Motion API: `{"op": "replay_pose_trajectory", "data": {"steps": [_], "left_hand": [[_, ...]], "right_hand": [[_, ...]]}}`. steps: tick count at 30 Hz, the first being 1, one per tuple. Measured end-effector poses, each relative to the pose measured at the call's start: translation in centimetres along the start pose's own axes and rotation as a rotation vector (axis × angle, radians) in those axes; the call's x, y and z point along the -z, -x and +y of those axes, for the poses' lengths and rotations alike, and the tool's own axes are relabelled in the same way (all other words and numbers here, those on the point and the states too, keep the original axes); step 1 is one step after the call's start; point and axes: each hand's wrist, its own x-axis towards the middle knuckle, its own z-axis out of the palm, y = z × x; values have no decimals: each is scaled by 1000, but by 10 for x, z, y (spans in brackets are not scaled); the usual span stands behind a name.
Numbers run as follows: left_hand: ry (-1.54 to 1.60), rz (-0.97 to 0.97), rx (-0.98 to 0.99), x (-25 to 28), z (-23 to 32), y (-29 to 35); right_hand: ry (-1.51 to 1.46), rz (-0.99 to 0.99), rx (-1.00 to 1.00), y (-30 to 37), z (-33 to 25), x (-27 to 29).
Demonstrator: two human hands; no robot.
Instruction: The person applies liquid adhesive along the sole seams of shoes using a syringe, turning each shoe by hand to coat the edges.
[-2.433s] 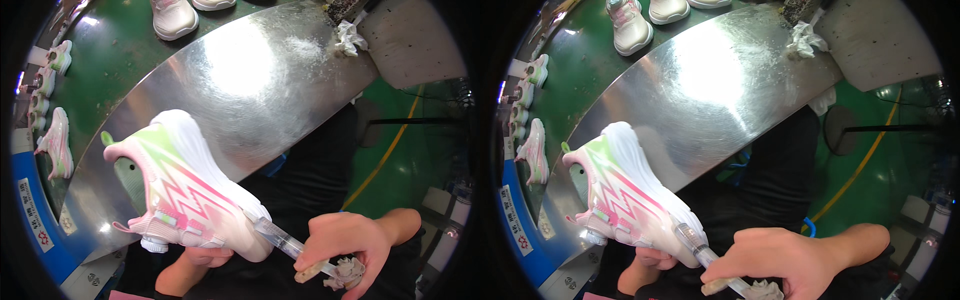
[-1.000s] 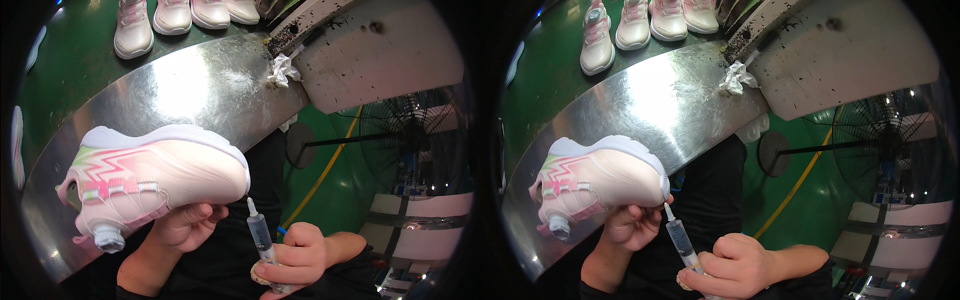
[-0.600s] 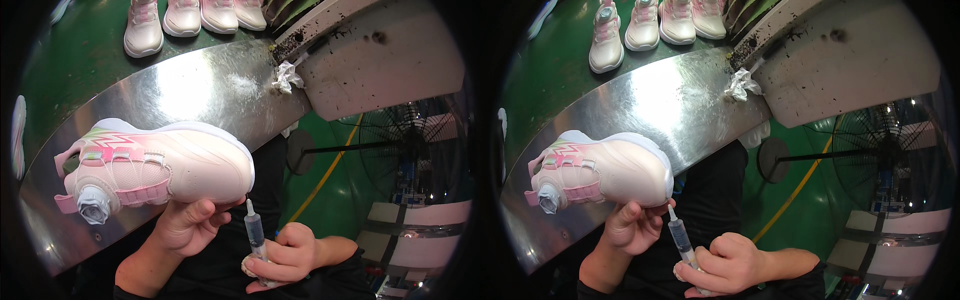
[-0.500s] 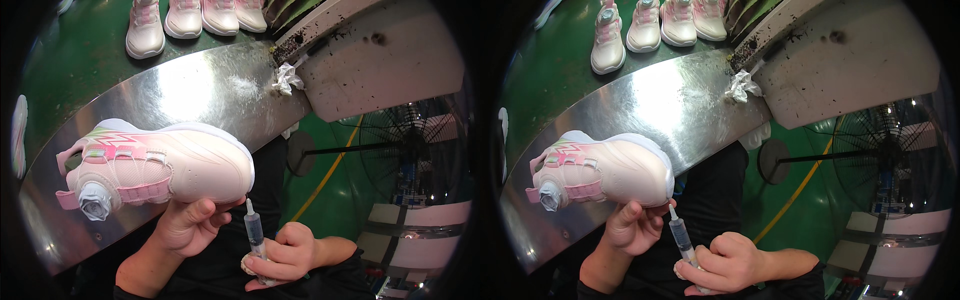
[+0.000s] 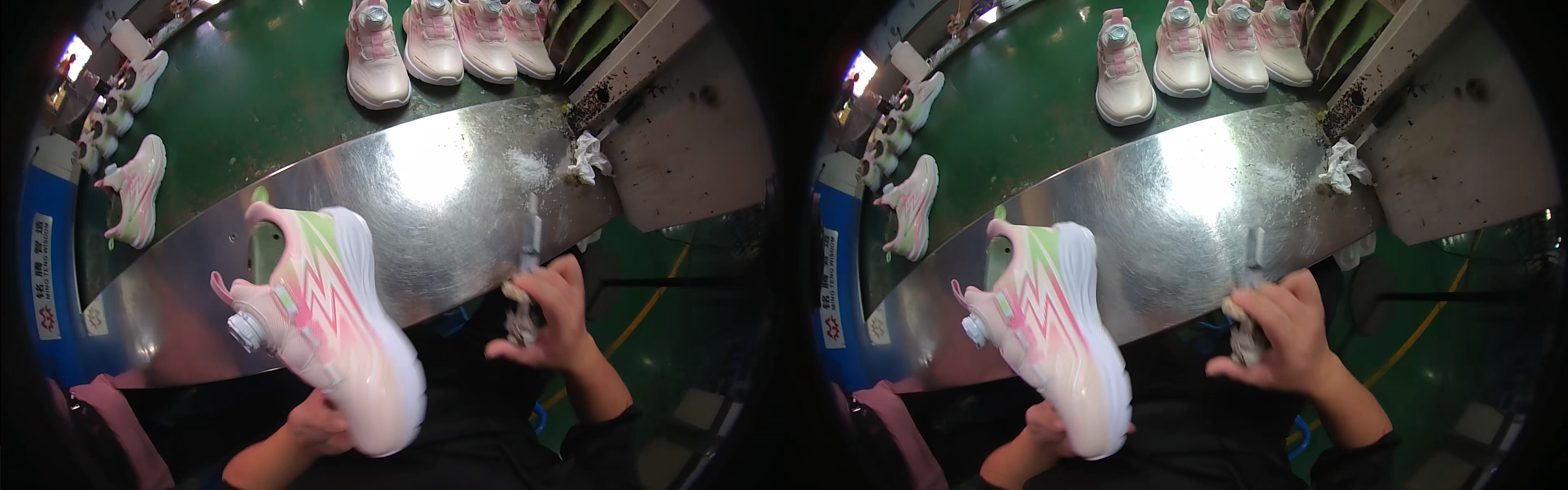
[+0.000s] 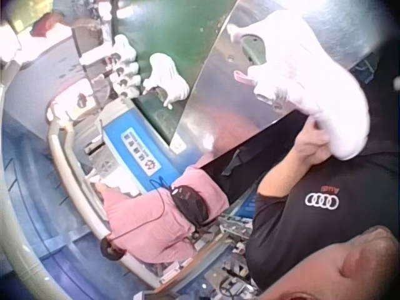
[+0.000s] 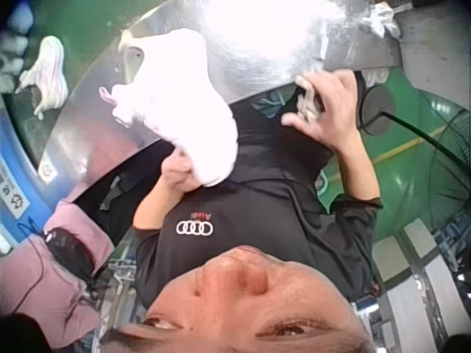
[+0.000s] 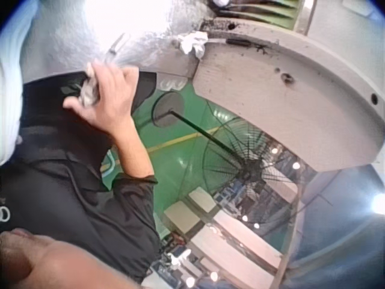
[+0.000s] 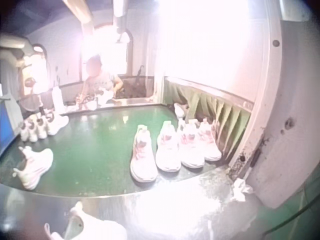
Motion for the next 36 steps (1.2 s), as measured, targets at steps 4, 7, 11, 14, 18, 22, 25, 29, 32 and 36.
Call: {"op": "replay_pose_trajectory", "data": {"steps": [4,7,11,14,18,22,25,29,32,36], "left_hand": [[-149,165,-253,15,12,28],[-259,114,-357,2,39,6],[-355,62,-508,-7,114,-71],[-415,120,-498,-28,152,-123],[-598,20,-509,-18,155,-101],[-600,413,-963,82,236,-1],[-642,875,-1227,160,319,82],[-968,1022,-1188,155,341,62],[-935,1100,-1271,145,349,34],[-1052,826,-1222,107,337,9]], "right_hand": [[-68,-11,-84,-16,27,-27],[-94,15,-93,-24,31,-40],[-98,31,-144,-26,26,-48],[-129,60,-196,-24,28,-50],[-139,107,-223,-22,36,-48],[-167,137,-164,-29,35,-54],[-155,151,-165,-24,40,-52],[-152,165,-181,-18,43,-51],[-148,180,-191,-16,40,-51],[-140,201,-198,-17,36,-53]]}}
